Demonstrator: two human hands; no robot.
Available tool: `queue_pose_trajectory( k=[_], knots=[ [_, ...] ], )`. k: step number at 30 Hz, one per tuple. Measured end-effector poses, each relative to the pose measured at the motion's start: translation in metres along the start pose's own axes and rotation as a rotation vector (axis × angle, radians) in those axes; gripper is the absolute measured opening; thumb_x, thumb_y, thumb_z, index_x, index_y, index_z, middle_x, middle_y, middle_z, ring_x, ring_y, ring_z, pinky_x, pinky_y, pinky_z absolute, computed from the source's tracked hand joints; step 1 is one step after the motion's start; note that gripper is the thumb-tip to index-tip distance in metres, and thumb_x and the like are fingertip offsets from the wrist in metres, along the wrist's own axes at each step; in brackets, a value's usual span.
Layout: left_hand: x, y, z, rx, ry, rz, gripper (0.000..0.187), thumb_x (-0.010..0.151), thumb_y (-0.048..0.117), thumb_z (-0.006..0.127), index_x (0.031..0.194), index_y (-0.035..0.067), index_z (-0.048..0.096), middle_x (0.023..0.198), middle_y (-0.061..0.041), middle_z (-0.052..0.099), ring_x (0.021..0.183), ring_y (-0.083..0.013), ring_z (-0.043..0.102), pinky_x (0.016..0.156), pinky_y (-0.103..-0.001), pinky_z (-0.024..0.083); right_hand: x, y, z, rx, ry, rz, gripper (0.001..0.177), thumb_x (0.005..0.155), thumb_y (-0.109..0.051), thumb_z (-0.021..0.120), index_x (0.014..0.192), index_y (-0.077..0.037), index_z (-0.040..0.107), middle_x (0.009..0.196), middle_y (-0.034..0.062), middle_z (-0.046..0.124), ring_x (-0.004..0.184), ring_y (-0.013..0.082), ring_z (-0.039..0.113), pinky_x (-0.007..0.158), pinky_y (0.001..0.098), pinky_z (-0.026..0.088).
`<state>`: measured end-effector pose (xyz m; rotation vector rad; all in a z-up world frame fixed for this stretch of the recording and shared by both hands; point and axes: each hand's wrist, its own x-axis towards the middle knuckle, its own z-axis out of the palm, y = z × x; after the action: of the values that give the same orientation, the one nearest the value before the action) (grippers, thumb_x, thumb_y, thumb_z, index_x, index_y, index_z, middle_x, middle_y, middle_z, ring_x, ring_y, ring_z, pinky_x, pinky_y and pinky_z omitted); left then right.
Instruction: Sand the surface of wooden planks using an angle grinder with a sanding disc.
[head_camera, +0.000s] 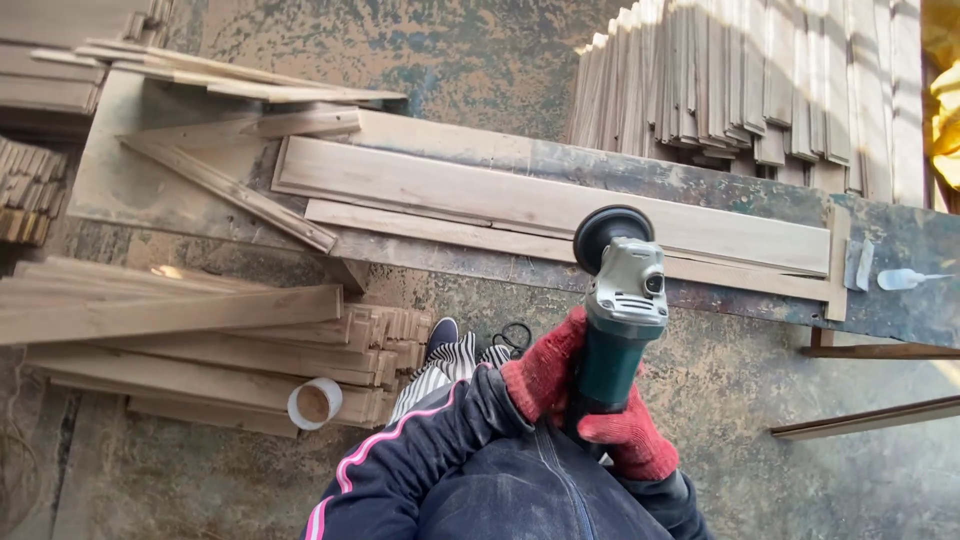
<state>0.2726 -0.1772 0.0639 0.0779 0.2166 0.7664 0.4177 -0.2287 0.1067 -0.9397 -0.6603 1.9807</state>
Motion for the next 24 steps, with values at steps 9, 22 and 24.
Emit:
queue_pose_trajectory(
  k=[9, 22, 24],
  knots=[
    [-0.02, 0.031, 0.077, 0.736, 0.166, 0.195, 0.049, 0.067, 0.01, 0.083, 0.112, 0.003, 0.065, 0.099, -0.008, 0.07, 0.087, -0.019, 0.066, 0.084, -0.034, 0.055, 0.022, 0.002, -0.04, -0.146, 0.015, 0.011, 0.104, 0.04, 0.005, 0.079, 0.14, 0.004, 0.052, 0.126, 0.0202, 0.068, 0.107, 0.0363, 0.064, 0.091, 0.0476, 0.051],
    [0.017, 0.109, -0.077, 0.22, 0.781, 0.411, 0.058, 0.054, -0.002, 0.094, 0.104, 0.002, 0.065, 0.073, -0.02, 0.069, 0.065, -0.0391, 0.073, 0.061, -0.049, 0.062, 0.142, 0.037, 0.028, -0.411, 0.157, 0.185, 0.051, 0.05, -0.001, 0.09, 0.096, 0.005, 0.069, 0.071, 0.0215, 0.066, 0.057, 0.0358, 0.068, 0.053, 0.0496, 0.057],
    [0.021, 0.122, -0.099, 0.227, 0.796, 0.412, 0.06, 0.054, -0.003, 0.094, 0.106, 0.001, 0.064, 0.073, -0.019, 0.068, 0.065, -0.039, 0.073, 0.06, -0.049, 0.061, 0.161, 0.044, 0.039, -0.401, 0.143, 0.185, 0.047, 0.051, -0.001, 0.089, 0.094, 0.003, 0.07, 0.068, 0.0198, 0.065, 0.054, 0.034, 0.067, 0.049, 0.0464, 0.056]
  ],
)
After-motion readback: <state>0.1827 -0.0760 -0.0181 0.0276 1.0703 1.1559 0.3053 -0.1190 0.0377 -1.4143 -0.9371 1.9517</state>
